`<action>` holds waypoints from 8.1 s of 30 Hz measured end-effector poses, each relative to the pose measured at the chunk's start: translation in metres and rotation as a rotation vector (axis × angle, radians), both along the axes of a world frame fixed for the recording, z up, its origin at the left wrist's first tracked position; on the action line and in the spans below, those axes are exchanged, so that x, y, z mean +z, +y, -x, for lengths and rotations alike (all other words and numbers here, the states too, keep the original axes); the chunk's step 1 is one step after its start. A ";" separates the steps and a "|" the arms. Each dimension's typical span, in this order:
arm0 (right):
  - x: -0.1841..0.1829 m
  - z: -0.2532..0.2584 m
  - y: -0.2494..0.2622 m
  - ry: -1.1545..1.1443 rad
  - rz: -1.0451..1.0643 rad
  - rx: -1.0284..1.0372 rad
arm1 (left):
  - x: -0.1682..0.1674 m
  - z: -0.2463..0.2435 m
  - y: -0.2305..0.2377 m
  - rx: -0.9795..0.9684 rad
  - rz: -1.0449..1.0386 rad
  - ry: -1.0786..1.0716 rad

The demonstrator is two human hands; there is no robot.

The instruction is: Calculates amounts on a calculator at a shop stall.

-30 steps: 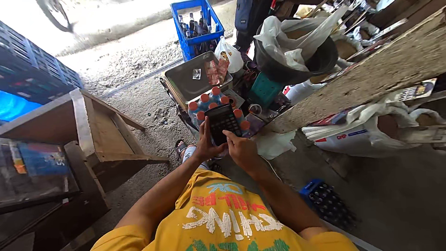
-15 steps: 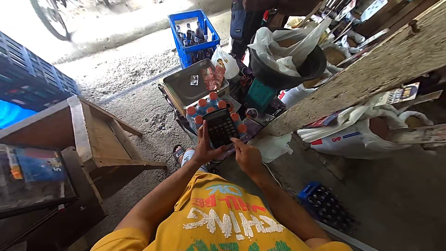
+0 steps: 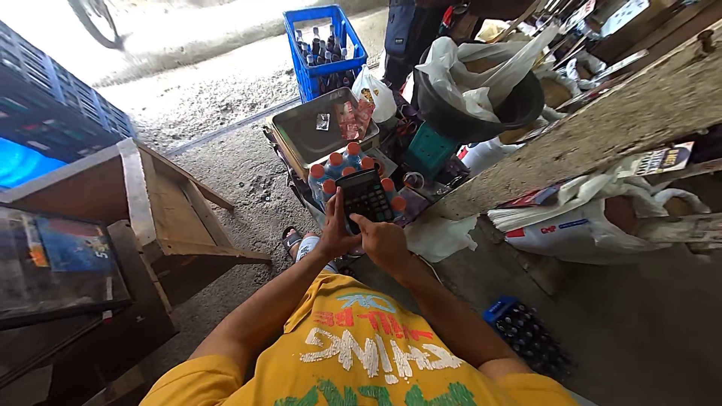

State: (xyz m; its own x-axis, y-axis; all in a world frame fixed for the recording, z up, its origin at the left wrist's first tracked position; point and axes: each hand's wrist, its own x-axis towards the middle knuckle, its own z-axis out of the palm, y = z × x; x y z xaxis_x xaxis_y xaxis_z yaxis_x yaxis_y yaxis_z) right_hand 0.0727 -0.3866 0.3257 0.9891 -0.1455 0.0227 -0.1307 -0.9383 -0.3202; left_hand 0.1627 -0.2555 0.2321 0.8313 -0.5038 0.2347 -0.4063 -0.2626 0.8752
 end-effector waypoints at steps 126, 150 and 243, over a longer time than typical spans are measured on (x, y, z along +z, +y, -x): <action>-0.024 0.036 -0.036 -0.110 -0.038 -0.191 | -0.005 0.001 -0.004 0.056 -0.064 -0.060; -0.007 0.017 0.003 -0.107 -0.109 0.015 | 0.001 0.000 -0.004 0.042 -0.058 -0.046; -0.097 0.105 -0.043 0.602 -0.324 -0.242 | -0.013 -0.004 -0.002 0.030 0.048 -0.120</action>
State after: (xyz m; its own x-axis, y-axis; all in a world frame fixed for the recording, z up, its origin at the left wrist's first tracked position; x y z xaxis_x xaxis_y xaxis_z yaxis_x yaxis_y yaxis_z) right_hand -0.0327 -0.4296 0.2291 0.7560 -0.2688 -0.5968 -0.5638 -0.7307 -0.3850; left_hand 0.1669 -0.2579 0.2192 0.8104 -0.4647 0.3569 -0.5016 -0.2355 0.8324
